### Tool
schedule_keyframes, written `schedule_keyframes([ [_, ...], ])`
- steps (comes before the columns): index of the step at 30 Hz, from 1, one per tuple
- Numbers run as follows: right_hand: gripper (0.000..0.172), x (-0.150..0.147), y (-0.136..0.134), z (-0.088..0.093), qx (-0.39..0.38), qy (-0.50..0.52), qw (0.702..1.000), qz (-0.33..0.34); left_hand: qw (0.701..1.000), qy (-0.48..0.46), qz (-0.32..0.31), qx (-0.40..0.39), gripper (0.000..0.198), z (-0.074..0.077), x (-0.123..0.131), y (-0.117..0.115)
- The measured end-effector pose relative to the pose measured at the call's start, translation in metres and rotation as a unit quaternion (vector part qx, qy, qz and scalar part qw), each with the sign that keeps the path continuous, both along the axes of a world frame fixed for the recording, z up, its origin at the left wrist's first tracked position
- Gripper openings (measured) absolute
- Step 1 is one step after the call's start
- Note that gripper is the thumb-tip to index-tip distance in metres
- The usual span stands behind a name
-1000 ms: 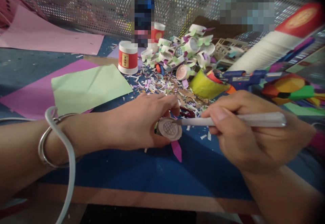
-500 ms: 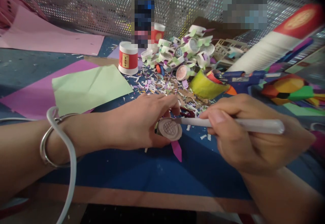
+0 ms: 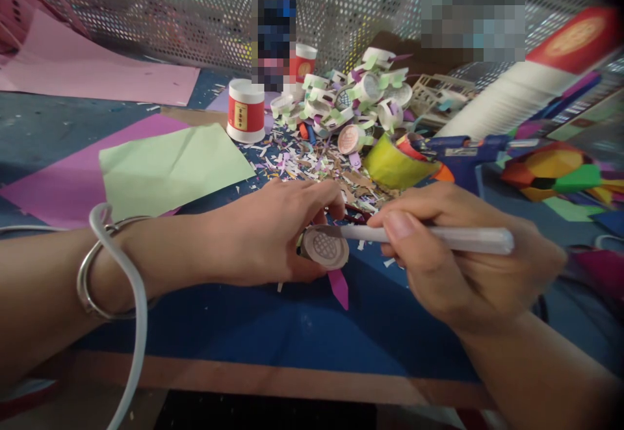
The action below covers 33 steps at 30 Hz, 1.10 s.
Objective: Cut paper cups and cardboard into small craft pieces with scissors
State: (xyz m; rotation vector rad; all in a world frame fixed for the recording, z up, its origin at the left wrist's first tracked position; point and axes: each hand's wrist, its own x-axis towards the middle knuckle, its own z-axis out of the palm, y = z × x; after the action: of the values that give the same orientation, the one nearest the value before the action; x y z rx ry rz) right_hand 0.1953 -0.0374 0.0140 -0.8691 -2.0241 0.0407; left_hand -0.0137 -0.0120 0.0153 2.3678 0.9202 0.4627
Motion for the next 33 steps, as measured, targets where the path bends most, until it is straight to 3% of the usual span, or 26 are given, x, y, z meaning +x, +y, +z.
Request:
schedule_keyframes([
  [16,0.021,0.000,-0.002,0.008,-0.038,0.003,0.999,0.027,1.000,0.004,-0.002,-0.013,0.044,0.000,-0.001,0.000],
  [27,0.017,-0.004,-0.002,-0.003,-0.105,0.069,0.991,0.035,1.000,-0.006,0.005,-0.025,0.041,0.000,0.000,0.000],
  [33,0.019,-0.002,0.000,-0.003,-0.093,0.098,0.991,0.016,1.000,0.002,0.005,-0.012,0.040,0.000,0.000,-0.001],
])
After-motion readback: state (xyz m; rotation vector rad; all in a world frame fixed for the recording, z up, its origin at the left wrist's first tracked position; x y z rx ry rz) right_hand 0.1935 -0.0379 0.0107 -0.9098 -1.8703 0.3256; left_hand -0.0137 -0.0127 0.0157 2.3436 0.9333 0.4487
